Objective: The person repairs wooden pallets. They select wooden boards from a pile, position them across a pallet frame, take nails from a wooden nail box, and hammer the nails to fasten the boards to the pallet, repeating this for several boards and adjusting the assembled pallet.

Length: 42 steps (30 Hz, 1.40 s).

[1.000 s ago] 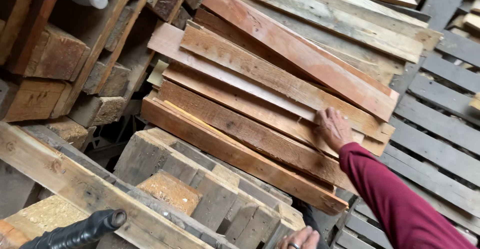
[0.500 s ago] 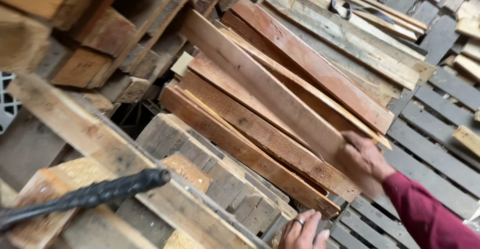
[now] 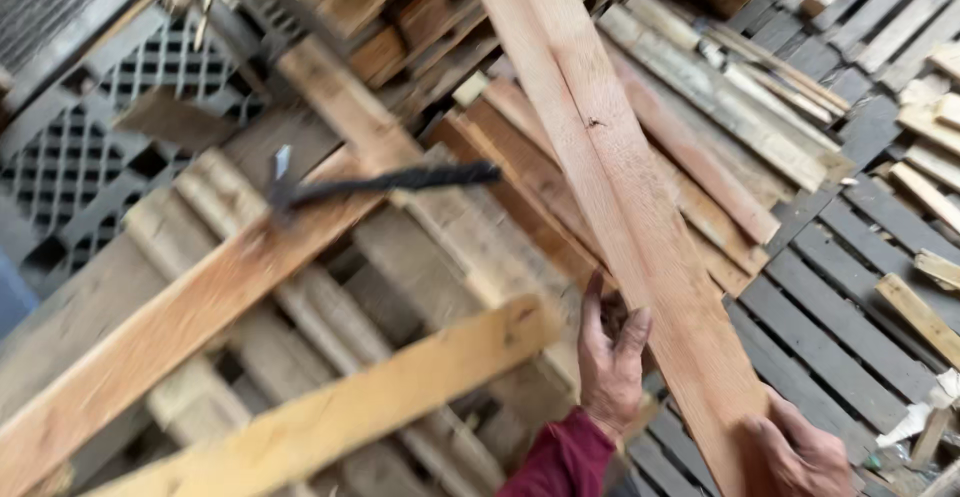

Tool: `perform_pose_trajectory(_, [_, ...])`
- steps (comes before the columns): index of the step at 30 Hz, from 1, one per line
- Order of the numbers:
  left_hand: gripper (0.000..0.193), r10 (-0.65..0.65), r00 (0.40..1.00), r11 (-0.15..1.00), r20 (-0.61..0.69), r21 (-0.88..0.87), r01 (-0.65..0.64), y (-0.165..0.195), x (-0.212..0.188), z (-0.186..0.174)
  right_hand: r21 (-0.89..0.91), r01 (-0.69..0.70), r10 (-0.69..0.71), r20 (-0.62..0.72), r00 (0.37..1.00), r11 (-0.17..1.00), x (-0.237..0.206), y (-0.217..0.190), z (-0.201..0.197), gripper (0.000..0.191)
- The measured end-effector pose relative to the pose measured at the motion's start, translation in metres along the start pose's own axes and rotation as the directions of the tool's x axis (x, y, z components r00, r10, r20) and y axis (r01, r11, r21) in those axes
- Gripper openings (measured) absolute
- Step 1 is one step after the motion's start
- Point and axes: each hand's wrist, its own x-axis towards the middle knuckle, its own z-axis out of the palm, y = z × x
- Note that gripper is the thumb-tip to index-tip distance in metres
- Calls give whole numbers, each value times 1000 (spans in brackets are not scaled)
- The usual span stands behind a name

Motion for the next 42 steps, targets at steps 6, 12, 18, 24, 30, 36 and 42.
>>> perform_pose_trajectory(6, [48, 506, 805, 861, -309, 240, -449, 89, -146, -147, -158, 771, -702, 333, 629, 617, -105, -82, 27, 54])
perform_pose_trajectory(12, [81, 53, 640, 878, -767, -270, -396, 140, -248, -276, -479, 796, -774, 314, 549, 370, -83, -142, 132, 54])
perform_pose_trajectory(18, [70, -164, 512, 952, -843, -271, -141, 111, -274, -331, -195, 526, -526, 57, 849, 828, -43, -138, 175, 68])
perform_pose_trajectory(24, [64, -229, 461, 933, -857, -59, 354, 123, -296, -384, 47, 411, -414, 88, 906, 910, -45, -102, 181, 50])
perform_pose_trajectory(30, [54, -99, 240, 993, -966, -110, -32, 134, -300, -420, 266, 203, -228, 68, 971, 942, -33, -80, 180, 34])
perform_pose_trajectory(36, [58, -124, 375, 937, -919, -232, -259, 108, -292, -447, 378, 279, -319, 46, 947, 883, -10, -88, 178, 38])
perform_pose_trajectory(42, [57, -89, 402, 908, -911, -240, -343, 102, -279, -445, 363, 137, -220, 198, 955, 922, -14, -121, 166, 49])
